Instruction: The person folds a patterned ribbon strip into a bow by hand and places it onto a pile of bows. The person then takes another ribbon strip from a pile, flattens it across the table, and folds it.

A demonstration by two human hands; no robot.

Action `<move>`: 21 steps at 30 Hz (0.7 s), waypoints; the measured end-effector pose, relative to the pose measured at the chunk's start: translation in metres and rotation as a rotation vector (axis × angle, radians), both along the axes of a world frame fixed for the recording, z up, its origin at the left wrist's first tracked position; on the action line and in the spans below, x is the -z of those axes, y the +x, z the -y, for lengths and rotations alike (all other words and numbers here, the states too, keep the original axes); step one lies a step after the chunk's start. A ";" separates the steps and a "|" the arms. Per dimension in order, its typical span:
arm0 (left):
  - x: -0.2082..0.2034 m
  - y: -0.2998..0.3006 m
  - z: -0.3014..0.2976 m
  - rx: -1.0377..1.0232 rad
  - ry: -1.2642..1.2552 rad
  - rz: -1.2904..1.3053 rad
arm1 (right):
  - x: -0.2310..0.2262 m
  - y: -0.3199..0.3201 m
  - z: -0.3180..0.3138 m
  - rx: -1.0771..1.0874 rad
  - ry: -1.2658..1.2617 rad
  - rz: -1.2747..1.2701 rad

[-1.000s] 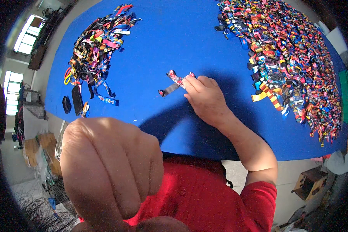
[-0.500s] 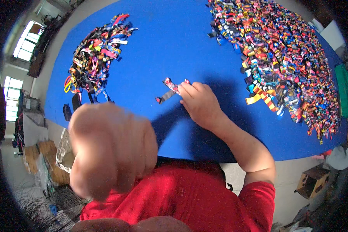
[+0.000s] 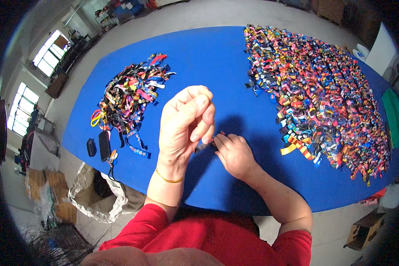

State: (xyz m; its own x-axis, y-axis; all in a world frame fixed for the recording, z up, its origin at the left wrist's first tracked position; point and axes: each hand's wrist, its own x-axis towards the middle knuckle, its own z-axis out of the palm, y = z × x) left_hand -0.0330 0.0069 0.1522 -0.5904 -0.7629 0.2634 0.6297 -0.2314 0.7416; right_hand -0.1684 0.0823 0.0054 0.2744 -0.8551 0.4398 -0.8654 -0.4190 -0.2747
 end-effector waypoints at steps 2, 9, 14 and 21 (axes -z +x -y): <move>0.001 0.000 0.002 -0.005 -0.017 0.000 | 0.000 0.000 0.001 0.004 -0.019 -0.002; 0.002 -0.001 0.003 -0.008 -0.047 0.026 | -0.005 0.001 0.001 0.006 -0.014 -0.004; 0.002 -0.001 0.001 -0.001 -0.071 0.062 | -0.003 0.001 0.002 0.000 0.006 -0.007; 0.004 -0.001 0.000 0.036 -0.082 0.036 | -0.002 0.000 0.002 -0.011 0.048 -0.017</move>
